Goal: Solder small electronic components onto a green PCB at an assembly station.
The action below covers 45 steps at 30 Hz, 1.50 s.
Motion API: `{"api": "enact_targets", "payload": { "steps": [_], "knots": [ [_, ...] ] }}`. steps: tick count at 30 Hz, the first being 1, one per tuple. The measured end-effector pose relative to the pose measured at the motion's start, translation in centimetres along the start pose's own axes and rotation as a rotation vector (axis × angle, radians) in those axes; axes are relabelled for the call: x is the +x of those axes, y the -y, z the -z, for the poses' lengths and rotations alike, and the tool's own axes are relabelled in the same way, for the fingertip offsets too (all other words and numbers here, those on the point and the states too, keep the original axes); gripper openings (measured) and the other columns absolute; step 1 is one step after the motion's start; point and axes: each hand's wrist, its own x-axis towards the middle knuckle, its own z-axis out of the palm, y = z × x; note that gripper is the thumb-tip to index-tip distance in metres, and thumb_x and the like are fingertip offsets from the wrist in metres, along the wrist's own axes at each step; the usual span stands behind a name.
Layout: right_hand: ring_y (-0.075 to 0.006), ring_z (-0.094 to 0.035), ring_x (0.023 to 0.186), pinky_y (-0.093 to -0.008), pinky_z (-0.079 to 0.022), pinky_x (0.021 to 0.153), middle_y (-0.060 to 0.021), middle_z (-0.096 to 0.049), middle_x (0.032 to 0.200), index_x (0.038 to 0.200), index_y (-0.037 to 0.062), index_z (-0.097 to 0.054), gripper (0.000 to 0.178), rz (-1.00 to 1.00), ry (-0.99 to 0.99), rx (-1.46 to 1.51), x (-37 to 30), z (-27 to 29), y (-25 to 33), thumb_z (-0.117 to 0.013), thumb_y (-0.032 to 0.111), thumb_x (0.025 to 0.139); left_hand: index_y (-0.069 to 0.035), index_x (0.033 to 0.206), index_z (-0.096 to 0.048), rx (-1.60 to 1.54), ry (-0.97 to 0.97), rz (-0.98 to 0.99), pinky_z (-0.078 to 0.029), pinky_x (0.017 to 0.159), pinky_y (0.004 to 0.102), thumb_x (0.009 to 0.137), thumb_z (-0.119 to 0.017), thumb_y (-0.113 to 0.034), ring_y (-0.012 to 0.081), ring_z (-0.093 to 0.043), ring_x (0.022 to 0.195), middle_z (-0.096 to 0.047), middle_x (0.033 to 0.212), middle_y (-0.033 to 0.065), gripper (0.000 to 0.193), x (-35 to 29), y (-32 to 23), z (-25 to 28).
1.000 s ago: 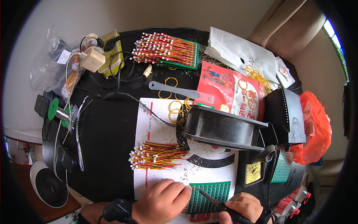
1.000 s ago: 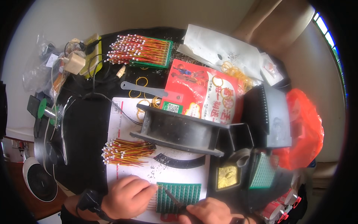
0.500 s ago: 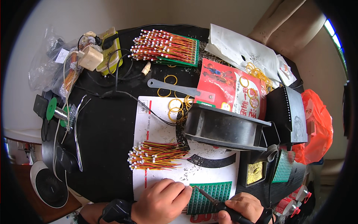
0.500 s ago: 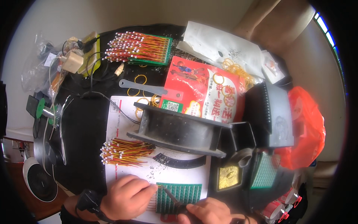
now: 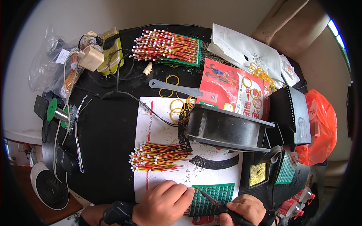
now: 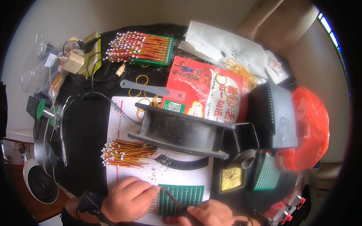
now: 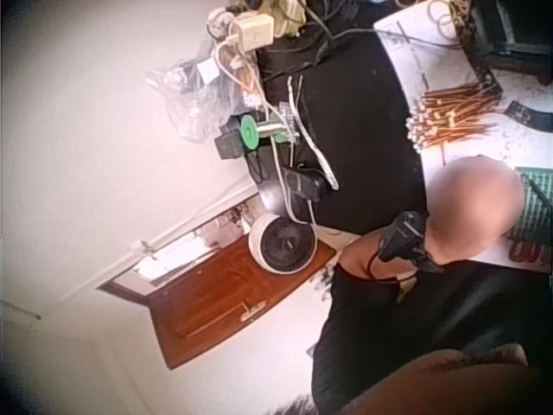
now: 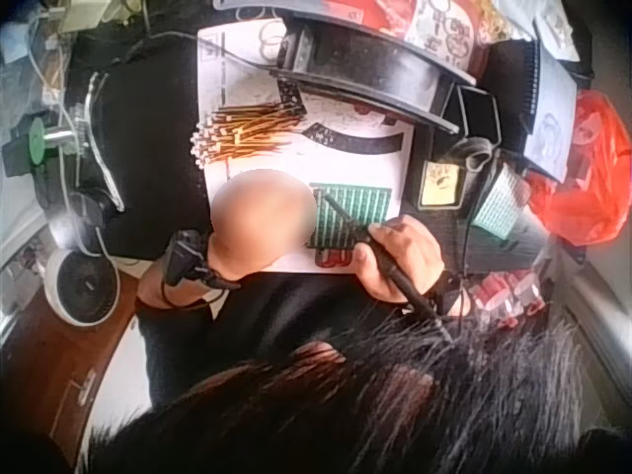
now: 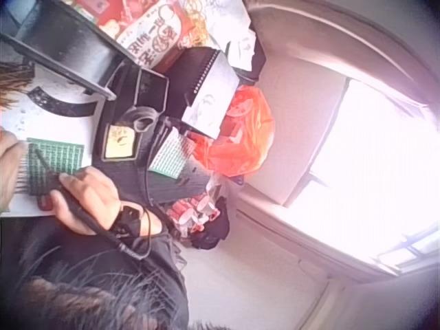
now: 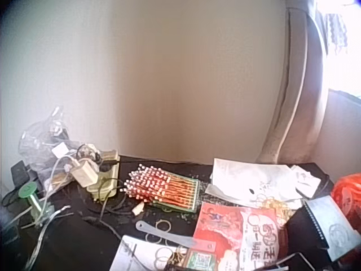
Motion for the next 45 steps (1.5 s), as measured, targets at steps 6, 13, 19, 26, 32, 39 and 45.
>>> {"api": "enact_targets", "payload": {
  "steps": [6, 13, 19, 26, 32, 39, 45],
  "knots": [
    [-0.0265, -0.055, 0.048, -0.0358, -0.044, 0.047, -0.0141, -0.058, 0.065, 0.097, -0.0084, -0.060, 0.022, -0.003, -0.016, 0.028, -0.3, 0.2, 0.0, -0.074, 0.002, 0.085, 0.002, 0.097, -0.074, 0.004, -0.002, 0.009, -0.054, 0.067, 0.0357, 0.076, -0.072, 0.000, 0.0253, -0.065, 0.075, -0.066, 0.089, 0.0087, 0.021, 0.0, -0.1, 0.0],
    [-0.0253, -0.053, 0.049, -0.0346, -0.042, 0.047, -0.0127, -0.055, 0.064, 0.098, -0.0073, -0.059, 0.022, -0.051, -0.046, 0.024, -0.3, 0.0, 0.4, -0.073, 0.004, 0.085, 0.001, 0.096, -0.074, 0.016, -0.026, 0.018, -0.056, 0.069, 0.0359, 0.077, -0.072, 0.000, 0.0260, -0.066, 0.076, -0.066, 0.089, 0.0084, 0.020, 0.1, -0.4, -0.1],
    [-0.0253, -0.053, 0.048, -0.0345, -0.042, 0.046, -0.0125, -0.056, 0.065, 0.096, -0.0068, -0.059, 0.022, -0.046, -0.022, 0.021, -0.1, 0.0, 0.4, -0.074, 0.003, 0.084, 0.002, 0.084, -0.068, 0.074, -0.161, 0.015, -0.054, 0.069, 0.0368, 0.078, -0.067, -0.001, 0.0294, -0.063, 0.079, -0.061, 0.083, 0.0120, 0.007, -0.3, -1.2, -0.5],
    [-0.0257, -0.055, 0.048, -0.0352, -0.044, 0.046, -0.0128, -0.057, 0.066, 0.092, -0.0077, -0.060, 0.020, -0.023, -0.036, 0.011, -0.2, -0.2, 0.2, -0.075, 0.002, 0.084, 0.001, 0.093, -0.075, 0.054, -0.038, -0.003, -0.057, 0.068, 0.0367, 0.077, -0.074, -0.001, 0.0257, -0.066, 0.077, -0.066, 0.087, 0.0080, 0.017, -0.3, -0.9, 0.0],
    [-0.0264, -0.056, 0.049, -0.0357, -0.045, 0.047, -0.0130, -0.058, 0.066, 0.093, -0.0078, -0.060, 0.021, -0.013, -0.037, 0.006, -0.1, -0.3, 0.1, -0.076, 0.002, 0.083, 0.004, 0.091, -0.070, 0.061, -0.071, 0.034, -0.056, 0.074, 0.0375, 0.079, -0.068, 0.000, 0.0299, -0.066, 0.084, -0.065, 0.088, 0.0130, 0.013, -0.6, -1.2, -0.3],
    [-0.0266, -0.057, 0.049, -0.0358, -0.045, 0.047, -0.0131, -0.059, 0.067, 0.093, -0.0073, -0.060, 0.021, -0.011, -0.019, 0.012, -0.1, -0.2, 0.1, -0.076, 0.002, 0.083, 0.004, 0.091, -0.070, 0.090, -0.083, 0.018, -0.056, 0.075, 0.0375, 0.080, -0.068, -0.001, 0.0300, -0.066, 0.084, -0.065, 0.088, 0.0131, 0.013, -0.7, -1.3, -0.4],
    [-0.0265, -0.057, 0.050, -0.0358, -0.046, 0.048, -0.0132, -0.059, 0.067, 0.094, -0.0068, -0.059, 0.021, -0.024, -0.019, 0.014, -0.2, -0.2, 0.2, -0.075, 0.002, 0.084, 0.004, 0.093, -0.070, 0.110, -0.090, 0.004, -0.056, 0.075, 0.0375, 0.080, -0.067, -0.001, 0.0300, -0.066, 0.084, -0.065, 0.088, 0.0129, 0.013, -0.8, -1.2, -0.4]
  ]
}}
